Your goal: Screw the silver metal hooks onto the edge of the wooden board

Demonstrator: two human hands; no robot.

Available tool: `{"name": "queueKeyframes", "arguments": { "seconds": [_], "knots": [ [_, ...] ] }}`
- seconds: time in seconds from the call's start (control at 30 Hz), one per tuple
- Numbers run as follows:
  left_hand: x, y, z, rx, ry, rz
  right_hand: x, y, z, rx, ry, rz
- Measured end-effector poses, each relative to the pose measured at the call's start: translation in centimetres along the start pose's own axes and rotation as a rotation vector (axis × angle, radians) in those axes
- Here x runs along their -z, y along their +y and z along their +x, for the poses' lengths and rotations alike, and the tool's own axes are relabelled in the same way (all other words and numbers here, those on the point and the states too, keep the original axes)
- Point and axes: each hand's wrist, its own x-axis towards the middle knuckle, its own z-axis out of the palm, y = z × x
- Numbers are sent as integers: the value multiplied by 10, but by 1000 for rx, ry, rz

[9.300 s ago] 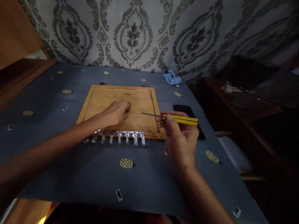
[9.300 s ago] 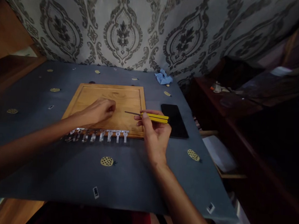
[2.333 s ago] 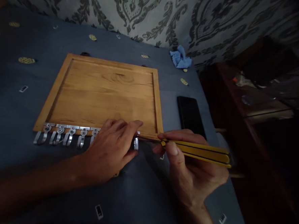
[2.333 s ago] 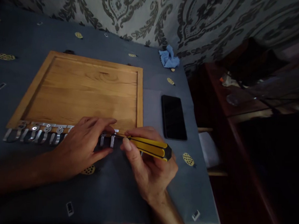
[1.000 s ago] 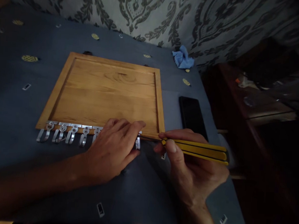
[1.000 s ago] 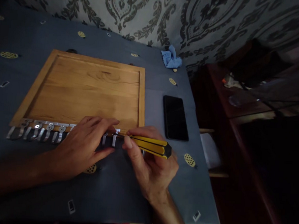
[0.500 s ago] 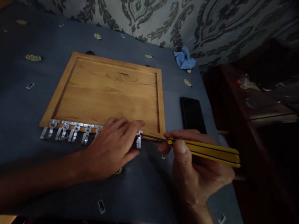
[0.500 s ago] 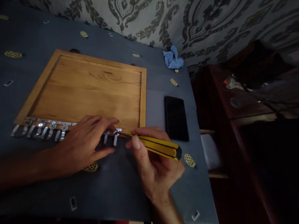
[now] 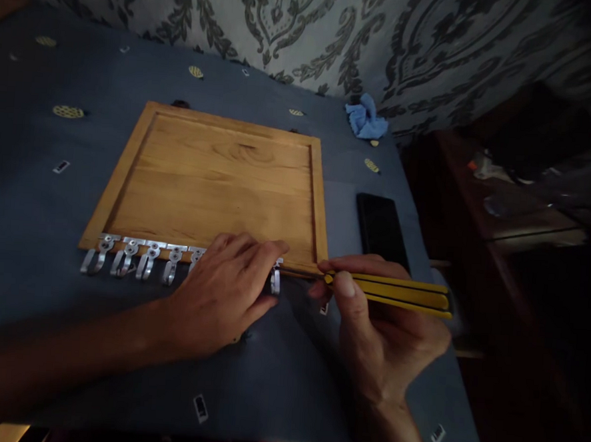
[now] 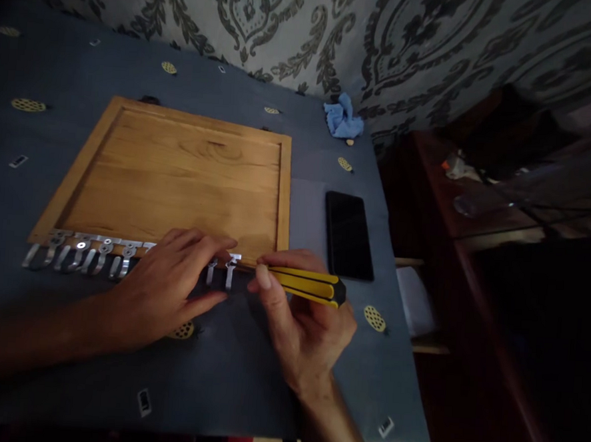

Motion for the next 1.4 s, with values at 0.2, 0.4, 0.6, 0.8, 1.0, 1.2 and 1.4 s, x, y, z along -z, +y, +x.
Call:
{"name": "queueKeyframes", "arguments": {
  "seconds": [0.2,0.4,0.6,0.8,1.0,1.2,1.4],
  "knots": [
    [1,0,0,32,-5,-67,0,0,1,25,3,-27],
    [0,0,0,11,-3,-74,0,0,1,27,-3,-8],
    [-2,-1,0,-3,-7,-30,-1,0,0,24,-11,25],
    [-4,-1,-1,-18,7,21,-1,-1,2,48,-16,9],
    [-5,-2,0,-12,15,41,-1,-3,2,44,-9,8],
    [-6,-2,-1,1,19,35,-1,-4,2,51,-6,2],
    [-6,-2,-2,-11,37,31,1,-2,2,68,-19,-12]
  ]
}}
